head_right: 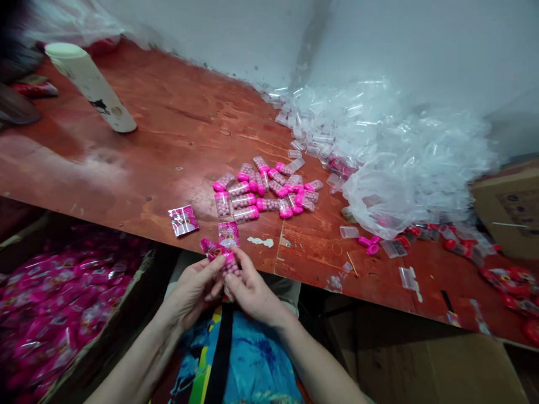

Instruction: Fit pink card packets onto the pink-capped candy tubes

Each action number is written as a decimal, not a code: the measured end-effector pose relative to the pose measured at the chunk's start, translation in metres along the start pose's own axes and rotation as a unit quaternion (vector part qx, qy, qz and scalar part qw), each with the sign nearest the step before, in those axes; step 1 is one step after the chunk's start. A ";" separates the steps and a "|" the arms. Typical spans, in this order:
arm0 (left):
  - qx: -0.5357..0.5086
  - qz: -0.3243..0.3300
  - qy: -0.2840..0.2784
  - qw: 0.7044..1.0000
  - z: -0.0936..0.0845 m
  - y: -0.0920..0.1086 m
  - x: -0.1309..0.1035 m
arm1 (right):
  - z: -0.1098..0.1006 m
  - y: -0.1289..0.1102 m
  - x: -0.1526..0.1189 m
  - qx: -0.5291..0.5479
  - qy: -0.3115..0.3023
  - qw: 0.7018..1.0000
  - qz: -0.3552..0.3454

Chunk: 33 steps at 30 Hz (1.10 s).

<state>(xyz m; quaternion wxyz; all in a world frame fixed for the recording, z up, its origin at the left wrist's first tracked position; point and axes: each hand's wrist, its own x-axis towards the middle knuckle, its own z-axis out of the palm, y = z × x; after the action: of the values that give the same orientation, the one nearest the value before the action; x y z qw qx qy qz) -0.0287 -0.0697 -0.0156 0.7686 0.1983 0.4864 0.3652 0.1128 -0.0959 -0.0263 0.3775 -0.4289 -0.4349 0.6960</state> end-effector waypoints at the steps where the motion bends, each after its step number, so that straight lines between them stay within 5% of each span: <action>1: -0.001 0.000 0.004 1.000 -0.001 -0.001 0.001 | 0.001 -0.001 0.001 -0.064 0.026 0.997 -0.020; 4: -0.024 -0.007 0.021 0.999 -0.002 -0.002 0.001 | 0.003 -0.004 0.003 -0.127 0.039 0.991 -0.033; 10: -0.049 -0.017 -0.040 0.998 -0.003 0.003 -0.007 | 0.000 -0.009 0.008 0.116 -0.120 0.985 0.040; 17: -0.031 0.009 -0.034 0.999 -0.009 0.008 -0.009 | 0.003 -0.001 0.013 0.046 -0.010 0.999 -0.004; 21: -0.037 0.045 0.024 0.998 -0.012 0.012 -0.007 | -0.004 0.002 0.013 0.043 -0.017 0.998 0.033; 28: -0.078 0.068 0.103 0.989 -0.010 0.009 -0.003 | -0.005 0.006 0.012 0.270 -0.018 0.961 0.066; 33: -0.126 0.099 0.156 0.975 -0.018 0.011 -0.003 | -0.011 -0.001 0.007 0.271 0.030 0.961 0.044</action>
<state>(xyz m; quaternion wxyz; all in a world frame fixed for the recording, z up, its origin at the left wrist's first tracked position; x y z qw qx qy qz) -0.0492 -0.0652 -0.0145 0.6622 0.0876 0.5279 0.5245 0.1206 -0.0859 -0.0297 0.4615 -0.3499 -0.1998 0.7903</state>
